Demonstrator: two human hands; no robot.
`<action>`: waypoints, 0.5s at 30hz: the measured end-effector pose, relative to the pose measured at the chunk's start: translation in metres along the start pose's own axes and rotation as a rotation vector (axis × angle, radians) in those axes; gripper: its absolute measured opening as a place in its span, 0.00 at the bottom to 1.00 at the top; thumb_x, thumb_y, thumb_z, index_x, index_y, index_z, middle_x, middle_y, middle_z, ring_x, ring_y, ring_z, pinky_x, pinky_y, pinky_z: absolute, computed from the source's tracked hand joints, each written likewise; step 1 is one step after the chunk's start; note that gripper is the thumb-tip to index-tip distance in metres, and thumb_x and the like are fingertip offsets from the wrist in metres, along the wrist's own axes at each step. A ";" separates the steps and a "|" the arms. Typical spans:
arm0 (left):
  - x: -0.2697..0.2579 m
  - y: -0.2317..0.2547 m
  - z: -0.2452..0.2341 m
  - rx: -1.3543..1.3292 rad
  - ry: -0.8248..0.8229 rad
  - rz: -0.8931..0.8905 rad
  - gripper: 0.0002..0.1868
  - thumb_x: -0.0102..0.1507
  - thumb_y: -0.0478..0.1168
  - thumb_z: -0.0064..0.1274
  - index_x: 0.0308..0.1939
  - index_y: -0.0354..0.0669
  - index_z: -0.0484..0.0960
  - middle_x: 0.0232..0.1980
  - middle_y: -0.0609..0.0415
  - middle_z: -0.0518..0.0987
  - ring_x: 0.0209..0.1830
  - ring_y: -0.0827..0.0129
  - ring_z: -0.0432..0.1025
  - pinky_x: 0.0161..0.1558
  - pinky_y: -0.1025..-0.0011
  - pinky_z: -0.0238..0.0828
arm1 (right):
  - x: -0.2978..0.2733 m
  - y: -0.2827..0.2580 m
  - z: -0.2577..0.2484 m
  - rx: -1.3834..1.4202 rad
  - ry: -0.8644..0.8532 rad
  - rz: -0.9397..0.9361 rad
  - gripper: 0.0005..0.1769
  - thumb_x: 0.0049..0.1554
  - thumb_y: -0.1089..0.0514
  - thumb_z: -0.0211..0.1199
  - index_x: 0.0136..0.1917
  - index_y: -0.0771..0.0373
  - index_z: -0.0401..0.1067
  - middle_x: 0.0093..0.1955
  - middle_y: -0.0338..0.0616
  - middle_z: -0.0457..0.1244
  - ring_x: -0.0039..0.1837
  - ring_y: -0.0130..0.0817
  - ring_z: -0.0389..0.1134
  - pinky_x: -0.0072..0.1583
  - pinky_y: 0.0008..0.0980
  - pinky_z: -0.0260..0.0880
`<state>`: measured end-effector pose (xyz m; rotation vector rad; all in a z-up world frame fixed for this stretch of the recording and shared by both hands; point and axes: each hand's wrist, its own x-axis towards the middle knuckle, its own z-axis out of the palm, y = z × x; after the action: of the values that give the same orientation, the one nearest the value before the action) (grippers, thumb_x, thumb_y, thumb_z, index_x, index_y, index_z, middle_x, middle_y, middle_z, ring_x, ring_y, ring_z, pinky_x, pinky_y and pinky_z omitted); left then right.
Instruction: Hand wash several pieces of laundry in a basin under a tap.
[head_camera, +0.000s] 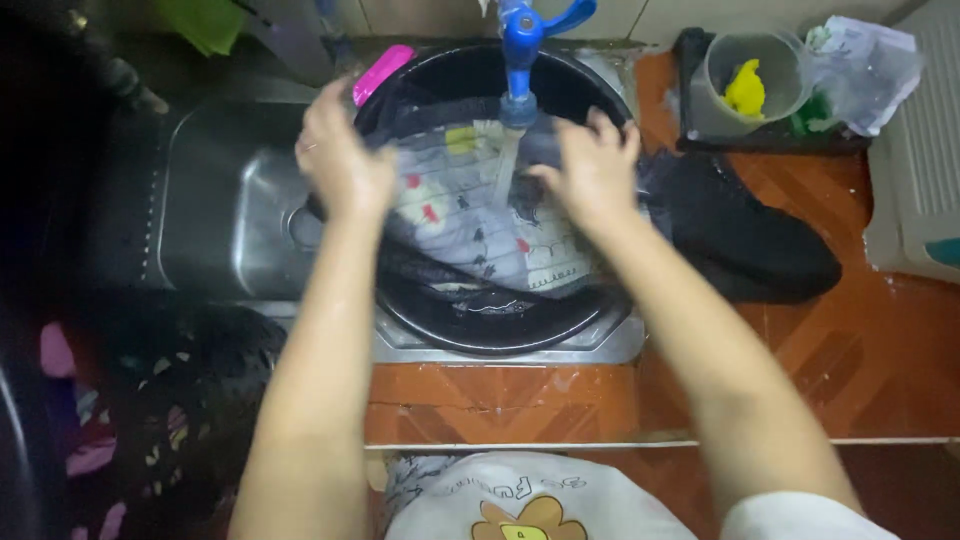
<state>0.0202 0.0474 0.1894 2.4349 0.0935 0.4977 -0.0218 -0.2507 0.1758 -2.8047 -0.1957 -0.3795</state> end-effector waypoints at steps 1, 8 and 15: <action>0.001 0.010 0.014 0.088 0.038 0.176 0.40 0.52 0.50 0.66 0.68 0.47 0.74 0.70 0.45 0.67 0.74 0.47 0.57 0.72 0.37 0.39 | 0.003 -0.007 0.018 -0.098 0.022 -0.028 0.30 0.54 0.38 0.72 0.64 0.51 0.72 0.71 0.53 0.60 0.71 0.62 0.59 0.66 0.70 0.56; -0.056 0.022 0.081 0.292 -0.469 0.398 0.38 0.52 0.69 0.60 0.62 0.58 0.79 0.79 0.46 0.58 0.82 0.42 0.39 0.66 0.20 0.17 | -0.027 -0.019 0.056 -0.001 -0.416 0.292 0.46 0.50 0.23 0.59 0.78 0.34 0.57 0.81 0.64 0.35 0.78 0.79 0.36 0.66 0.88 0.31; -0.069 0.013 0.110 0.545 -0.767 0.277 0.39 0.54 0.76 0.49 0.63 0.65 0.78 0.80 0.48 0.56 0.82 0.42 0.37 0.64 0.18 0.13 | -0.045 0.005 0.130 -0.046 -0.636 0.222 0.41 0.54 0.22 0.54 0.77 0.27 0.55 0.84 0.67 0.25 0.78 0.87 0.29 0.70 0.82 0.32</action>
<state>-0.0030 -0.0396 0.0951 3.0124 -0.4959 -0.4343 -0.0335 -0.2189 0.0422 -2.8561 -0.0071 0.5714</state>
